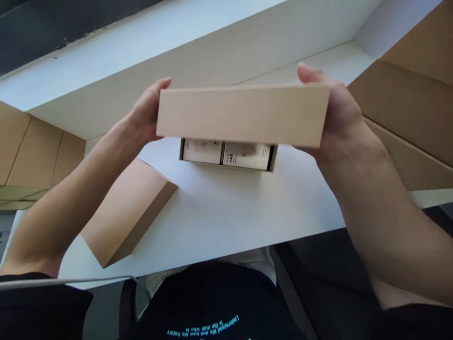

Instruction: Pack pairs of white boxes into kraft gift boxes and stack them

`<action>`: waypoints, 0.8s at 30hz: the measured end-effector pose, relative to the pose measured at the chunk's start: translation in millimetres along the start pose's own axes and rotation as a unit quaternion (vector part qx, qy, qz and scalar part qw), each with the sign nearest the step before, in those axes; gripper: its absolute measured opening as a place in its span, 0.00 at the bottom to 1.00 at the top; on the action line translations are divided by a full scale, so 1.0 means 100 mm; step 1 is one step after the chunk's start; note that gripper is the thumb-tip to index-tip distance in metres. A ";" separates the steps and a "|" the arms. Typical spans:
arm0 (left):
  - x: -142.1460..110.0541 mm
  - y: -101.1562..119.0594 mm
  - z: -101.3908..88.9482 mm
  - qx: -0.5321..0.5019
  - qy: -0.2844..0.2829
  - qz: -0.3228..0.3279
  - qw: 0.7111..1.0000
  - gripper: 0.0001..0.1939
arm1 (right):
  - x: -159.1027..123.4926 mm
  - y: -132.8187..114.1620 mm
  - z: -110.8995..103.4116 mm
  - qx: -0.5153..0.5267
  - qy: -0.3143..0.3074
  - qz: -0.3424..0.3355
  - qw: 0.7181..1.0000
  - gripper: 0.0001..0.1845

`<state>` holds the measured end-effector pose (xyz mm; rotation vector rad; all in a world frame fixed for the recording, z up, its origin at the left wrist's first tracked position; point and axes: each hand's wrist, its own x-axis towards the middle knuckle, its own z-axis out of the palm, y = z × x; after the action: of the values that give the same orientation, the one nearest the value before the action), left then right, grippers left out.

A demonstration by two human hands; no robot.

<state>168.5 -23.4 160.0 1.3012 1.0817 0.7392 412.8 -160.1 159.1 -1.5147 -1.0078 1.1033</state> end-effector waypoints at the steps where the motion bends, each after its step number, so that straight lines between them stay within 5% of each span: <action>1: 0.04 0.06 0.04 -0.022 -0.045 -0.033 0.998 0.26 | 0.05 0.00 0.00 0.045 -0.010 0.019 0.999 0.36; 3: 0.10 0.13 0.12 -0.058 -0.104 -0.081 0.990 0.26 | 0.15 0.04 -0.02 0.079 -0.005 0.042 0.996 0.34; 5: 0.14 0.10 0.18 -0.060 -0.086 -0.081 0.991 0.22 | 0.22 0.10 -0.06 0.061 -0.001 0.043 0.997 0.30; 9: 0.18 -0.14 0.19 -0.064 -0.036 0.024 0.997 0.17 | 0.28 0.20 -0.14 0.105 -0.057 0.013 0.993 0.30; 14: 0.08 -0.28 0.09 -0.074 -0.080 0.083 0.991 0.31 | 0.25 0.20 -0.19 0.065 -0.032 -0.096 0.993 0.41; 17: 0.03 -0.23 0.13 -0.075 -0.137 0.091 0.984 0.36 | 0.29 0.25 -0.22 -0.037 -0.052 -0.176 0.982 0.35; 20: 0.09 -0.24 0.23 0.019 -0.199 0.140 0.970 0.27 | 0.41 0.37 -0.21 -0.188 -0.186 -0.260 0.929 0.19; 24: 0.31 -0.44 0.32 0.243 -0.274 0.197 0.909 0.20 | 0.58 0.52 -0.12 -0.400 -0.271 -0.401 0.778 0.15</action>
<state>203.0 -15.0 108.7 2.0446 0.5528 0.3453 442.2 -117.4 100.2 -1.0904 -2.4751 0.4498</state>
